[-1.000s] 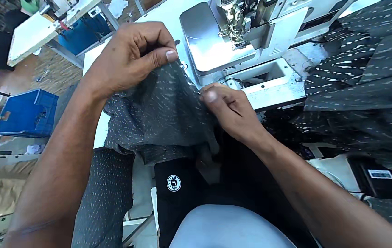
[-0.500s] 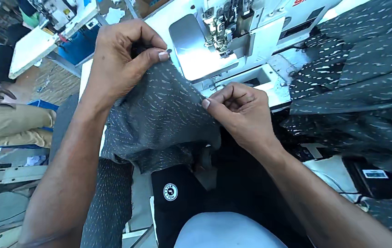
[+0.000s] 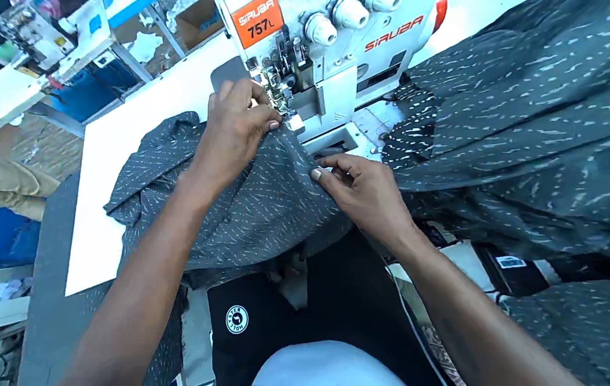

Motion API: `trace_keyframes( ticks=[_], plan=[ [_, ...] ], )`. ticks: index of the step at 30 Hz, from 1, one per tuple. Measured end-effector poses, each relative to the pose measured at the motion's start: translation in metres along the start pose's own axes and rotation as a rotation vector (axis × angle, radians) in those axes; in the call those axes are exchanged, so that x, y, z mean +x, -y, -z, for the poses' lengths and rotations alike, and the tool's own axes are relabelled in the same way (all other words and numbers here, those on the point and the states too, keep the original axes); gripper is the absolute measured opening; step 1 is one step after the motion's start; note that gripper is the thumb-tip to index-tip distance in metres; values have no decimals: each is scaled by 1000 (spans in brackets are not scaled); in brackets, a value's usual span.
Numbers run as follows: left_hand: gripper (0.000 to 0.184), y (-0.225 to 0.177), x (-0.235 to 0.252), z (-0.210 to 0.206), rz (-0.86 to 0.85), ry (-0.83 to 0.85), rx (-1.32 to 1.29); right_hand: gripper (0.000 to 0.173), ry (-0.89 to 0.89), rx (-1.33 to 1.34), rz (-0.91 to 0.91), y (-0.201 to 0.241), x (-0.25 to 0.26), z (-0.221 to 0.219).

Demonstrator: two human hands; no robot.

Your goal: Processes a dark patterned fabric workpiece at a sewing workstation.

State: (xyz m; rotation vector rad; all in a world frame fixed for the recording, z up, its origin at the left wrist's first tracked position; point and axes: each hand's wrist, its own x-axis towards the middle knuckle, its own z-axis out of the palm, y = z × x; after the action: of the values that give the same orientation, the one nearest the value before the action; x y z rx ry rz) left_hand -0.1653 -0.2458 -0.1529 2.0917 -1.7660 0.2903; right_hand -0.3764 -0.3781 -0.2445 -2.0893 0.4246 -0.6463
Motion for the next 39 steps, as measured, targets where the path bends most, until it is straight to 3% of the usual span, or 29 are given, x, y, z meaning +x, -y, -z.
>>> trace_keyframes(
  ticks=[3, 6, 10, 18, 27, 39],
  plan=[
    [40, -27, -28, -6, 82, 63, 85, 16, 12, 4, 19, -5, 0, 2],
    [60, -29, -44, -15, 100, 108, 124, 10, 102, 207, -75, -5, 1, 7],
    [71, -34, -38, -13, 111, 154, 172, 10, 113, 349, -113, -3, 2, 12],
    [80, -48, -24, -23, 208, 114, 218, 11, 97, 456, -165, -6, 5, 16],
    [85, -52, -39, -25, 173, 60, 167, 11, 113, 481, -199, -8, 7, 17],
    [102, -40, -23, -20, 171, 176, 214, 12, 71, 513, -179, -7, 17, 11]
  ],
)
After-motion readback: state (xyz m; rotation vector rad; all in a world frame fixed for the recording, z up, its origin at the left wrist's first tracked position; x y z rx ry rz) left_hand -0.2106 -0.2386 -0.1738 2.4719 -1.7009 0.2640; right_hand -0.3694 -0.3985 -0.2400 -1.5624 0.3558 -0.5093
